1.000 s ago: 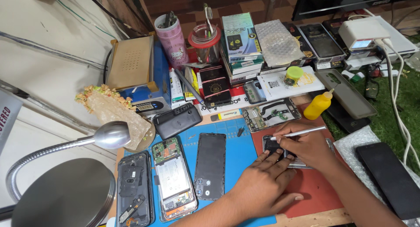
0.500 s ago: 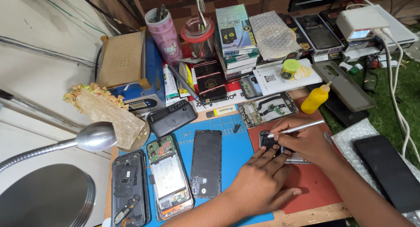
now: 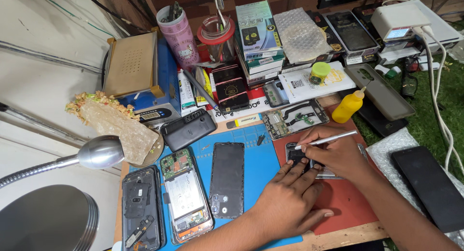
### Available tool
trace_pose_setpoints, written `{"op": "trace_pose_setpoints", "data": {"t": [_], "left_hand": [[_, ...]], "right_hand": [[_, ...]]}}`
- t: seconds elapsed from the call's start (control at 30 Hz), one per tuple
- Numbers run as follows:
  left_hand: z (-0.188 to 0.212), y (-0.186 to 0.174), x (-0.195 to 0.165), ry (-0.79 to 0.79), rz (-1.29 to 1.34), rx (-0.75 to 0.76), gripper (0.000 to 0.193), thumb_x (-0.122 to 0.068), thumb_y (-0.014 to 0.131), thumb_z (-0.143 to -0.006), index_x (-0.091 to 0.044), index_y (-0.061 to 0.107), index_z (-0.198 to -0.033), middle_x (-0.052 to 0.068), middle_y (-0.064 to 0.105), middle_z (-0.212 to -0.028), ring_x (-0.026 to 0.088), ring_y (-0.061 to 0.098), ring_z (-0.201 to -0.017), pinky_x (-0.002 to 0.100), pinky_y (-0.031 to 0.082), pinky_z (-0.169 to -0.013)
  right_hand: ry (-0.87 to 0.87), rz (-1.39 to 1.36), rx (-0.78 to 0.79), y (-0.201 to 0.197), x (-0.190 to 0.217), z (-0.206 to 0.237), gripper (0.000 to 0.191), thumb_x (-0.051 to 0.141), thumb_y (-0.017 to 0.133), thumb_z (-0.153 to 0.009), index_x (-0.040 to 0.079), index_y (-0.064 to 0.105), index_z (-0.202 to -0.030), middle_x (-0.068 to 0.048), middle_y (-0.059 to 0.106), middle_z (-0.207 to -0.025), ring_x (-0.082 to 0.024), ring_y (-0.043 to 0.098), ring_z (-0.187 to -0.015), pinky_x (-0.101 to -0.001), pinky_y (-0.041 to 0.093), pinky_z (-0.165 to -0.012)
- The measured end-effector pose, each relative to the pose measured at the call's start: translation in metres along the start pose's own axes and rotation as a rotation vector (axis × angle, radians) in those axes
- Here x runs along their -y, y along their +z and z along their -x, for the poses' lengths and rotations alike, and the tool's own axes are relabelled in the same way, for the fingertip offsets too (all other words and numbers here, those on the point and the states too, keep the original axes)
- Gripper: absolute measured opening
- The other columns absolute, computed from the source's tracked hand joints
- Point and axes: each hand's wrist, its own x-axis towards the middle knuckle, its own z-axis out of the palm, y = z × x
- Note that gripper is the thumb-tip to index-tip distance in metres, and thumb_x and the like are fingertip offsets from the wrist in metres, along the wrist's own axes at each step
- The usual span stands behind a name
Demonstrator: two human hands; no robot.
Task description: The person uses a metal spudger to carefully pry and separate internal components of a disassembled smartphone. They work on the edges and internal connectors of the device while it rests on a red mat.
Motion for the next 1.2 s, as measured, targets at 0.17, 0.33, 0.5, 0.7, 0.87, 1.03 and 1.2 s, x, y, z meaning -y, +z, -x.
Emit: {"op": "trace_pose_setpoints", "data": {"t": [0.17, 0.33, 0.5, 0.7, 0.87, 1.03, 1.2], "left_hand": [[0.001, 0.001, 0.000, 0.002, -0.002, 0.002, 0.057, -0.052, 0.063, -0.100, 0.003, 0.072, -0.115, 0.026, 0.063, -0.141, 0.047, 0.057, -0.140, 0.057, 0.042, -0.121], [0.000, 0.002, 0.000, 0.003, 0.004, -0.002, 0.056, -0.050, 0.063, -0.100, 0.003, 0.072, -0.114, 0.026, 0.063, -0.142, 0.047, 0.057, -0.140, 0.056, 0.041, -0.122], [0.001, 0.002, 0.000, 0.006, 0.002, -0.004, 0.056, -0.050, 0.063, -0.100, 0.003, 0.072, -0.113, 0.027, 0.063, -0.142, 0.047, 0.057, -0.140, 0.056, 0.042, -0.122], [0.001, 0.002, 0.001, 0.009, 0.012, -0.012, 0.055, -0.050, 0.063, -0.100, 0.003, 0.072, -0.112, 0.026, 0.063, -0.141, 0.047, 0.057, -0.140, 0.056, 0.042, -0.122], [0.000, 0.001, 0.000, 0.008, 0.019, -0.014, 0.055, -0.050, 0.064, -0.100, 0.004, 0.071, -0.111, 0.026, 0.063, -0.139, 0.047, 0.057, -0.139, 0.056, 0.042, -0.122], [0.000, 0.001, 0.001, 0.012, 0.013, -0.022, 0.055, -0.050, 0.064, -0.099, 0.004, 0.072, -0.112, 0.027, 0.063, -0.139, 0.047, 0.057, -0.139, 0.056, 0.042, -0.121], [0.000, 0.001, 0.001, 0.007, 0.012, -0.013, 0.056, -0.050, 0.064, -0.100, 0.004, 0.072, -0.113, 0.027, 0.064, -0.138, 0.047, 0.058, -0.137, 0.055, 0.042, -0.121]], "right_hand": [[0.001, 0.084, -0.055, 0.004, 0.008, -0.001, 0.005, -0.002, 0.076, -0.082, -0.001, 0.071, -0.085, -0.008, 0.076, -0.087, -0.010, 0.067, -0.075, -0.0261, 0.055, -0.065], [-0.028, 0.115, -0.074, 0.006, 0.019, -0.001, 0.006, -0.002, 0.075, -0.081, -0.001, 0.072, -0.086, -0.007, 0.076, -0.088, -0.010, 0.069, -0.077, -0.0262, 0.056, -0.068], [-0.058, 0.200, -0.125, 0.008, 0.027, 0.001, 0.006, -0.001, 0.074, -0.084, -0.001, 0.072, -0.089, -0.008, 0.075, -0.092, -0.011, 0.069, -0.081, -0.0267, 0.055, -0.072], [-0.020, 0.104, -0.107, 0.005, 0.017, 0.002, 0.006, -0.001, 0.075, -0.084, -0.002, 0.071, -0.088, -0.009, 0.075, -0.092, -0.011, 0.068, -0.081, -0.0269, 0.056, -0.071], [0.032, -0.012, -0.011, 0.001, 0.003, 0.003, 0.006, -0.003, 0.073, -0.083, -0.001, 0.070, -0.088, -0.009, 0.076, -0.092, -0.011, 0.070, -0.081, -0.0268, 0.058, -0.070], [0.020, -0.003, -0.016, 0.003, 0.005, 0.003, 0.007, -0.003, 0.074, -0.084, -0.001, 0.071, -0.090, -0.009, 0.075, -0.094, -0.011, 0.068, -0.082, -0.0262, 0.057, -0.071], [-0.040, 0.095, -0.077, 0.009, 0.021, 0.001, 0.005, 0.000, 0.075, -0.084, -0.001, 0.070, -0.085, -0.008, 0.076, -0.090, -0.012, 0.070, -0.080, -0.0270, 0.057, -0.070]]}}
